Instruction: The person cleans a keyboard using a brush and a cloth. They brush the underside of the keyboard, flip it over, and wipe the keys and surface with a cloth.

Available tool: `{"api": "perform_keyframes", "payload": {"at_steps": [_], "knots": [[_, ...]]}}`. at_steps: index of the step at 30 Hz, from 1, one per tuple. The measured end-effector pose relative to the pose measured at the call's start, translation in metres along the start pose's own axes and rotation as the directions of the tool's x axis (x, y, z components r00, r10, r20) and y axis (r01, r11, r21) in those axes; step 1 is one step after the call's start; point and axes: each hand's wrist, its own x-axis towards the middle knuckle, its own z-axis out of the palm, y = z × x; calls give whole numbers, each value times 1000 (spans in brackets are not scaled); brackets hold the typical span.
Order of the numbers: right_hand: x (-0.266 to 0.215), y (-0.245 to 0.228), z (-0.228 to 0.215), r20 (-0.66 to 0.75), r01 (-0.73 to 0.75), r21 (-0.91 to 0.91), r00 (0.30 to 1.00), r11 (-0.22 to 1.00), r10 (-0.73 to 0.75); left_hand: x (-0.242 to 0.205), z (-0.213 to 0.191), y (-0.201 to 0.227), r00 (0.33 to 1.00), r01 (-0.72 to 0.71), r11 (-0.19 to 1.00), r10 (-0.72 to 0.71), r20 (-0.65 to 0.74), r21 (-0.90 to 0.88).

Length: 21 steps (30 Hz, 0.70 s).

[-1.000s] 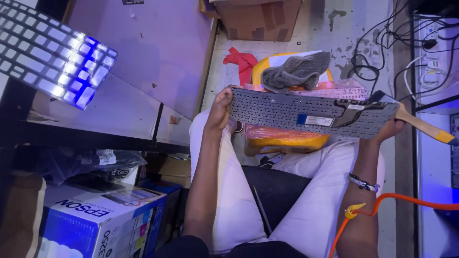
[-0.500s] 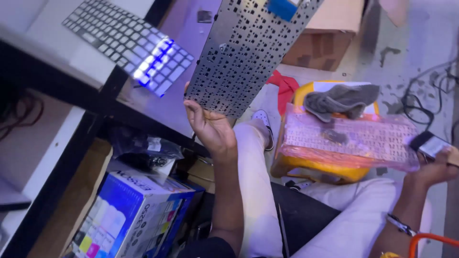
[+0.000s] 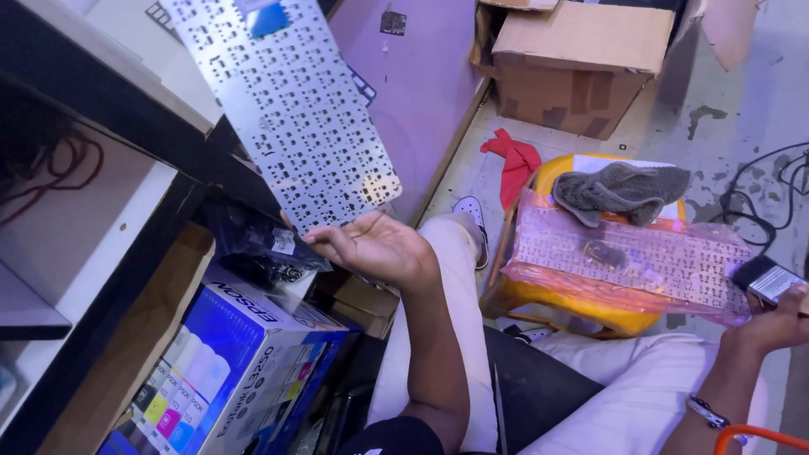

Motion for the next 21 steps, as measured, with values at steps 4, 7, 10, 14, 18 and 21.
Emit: {"api": "perform_keyframes", "payload": {"at_steps": [4, 7, 10, 14, 18, 21], "knots": [[-1, 0, 0, -12, 53, 5, 999, 999, -53, 9, 16, -13, 986, -104, 994, 108, 129, -41], [1, 0, 3, -59, 39, -46, 997, 998, -41, 5, 42, -17, 989, -136, 991, 135, 53, -1], [2, -2, 1, -53, 81, -2, 995, 997, -81, 1, 53, -23, 937, -223, 974, 204, 283, 36], [-12, -19, 2, -170, 173, 100, 973, 980, -154, 27, 32, -32, 840, -292, 956, 241, 487, 29], [-32, -54, 20, -284, 141, 250, 956, 958, -67, 72, 16, -47, 783, -477, 872, 366, 503, 107], [-41, -71, 28, -311, -56, 255, 941, 965, 136, 85, 1, -48, 779, -453, 891, 381, 498, 26]]}}
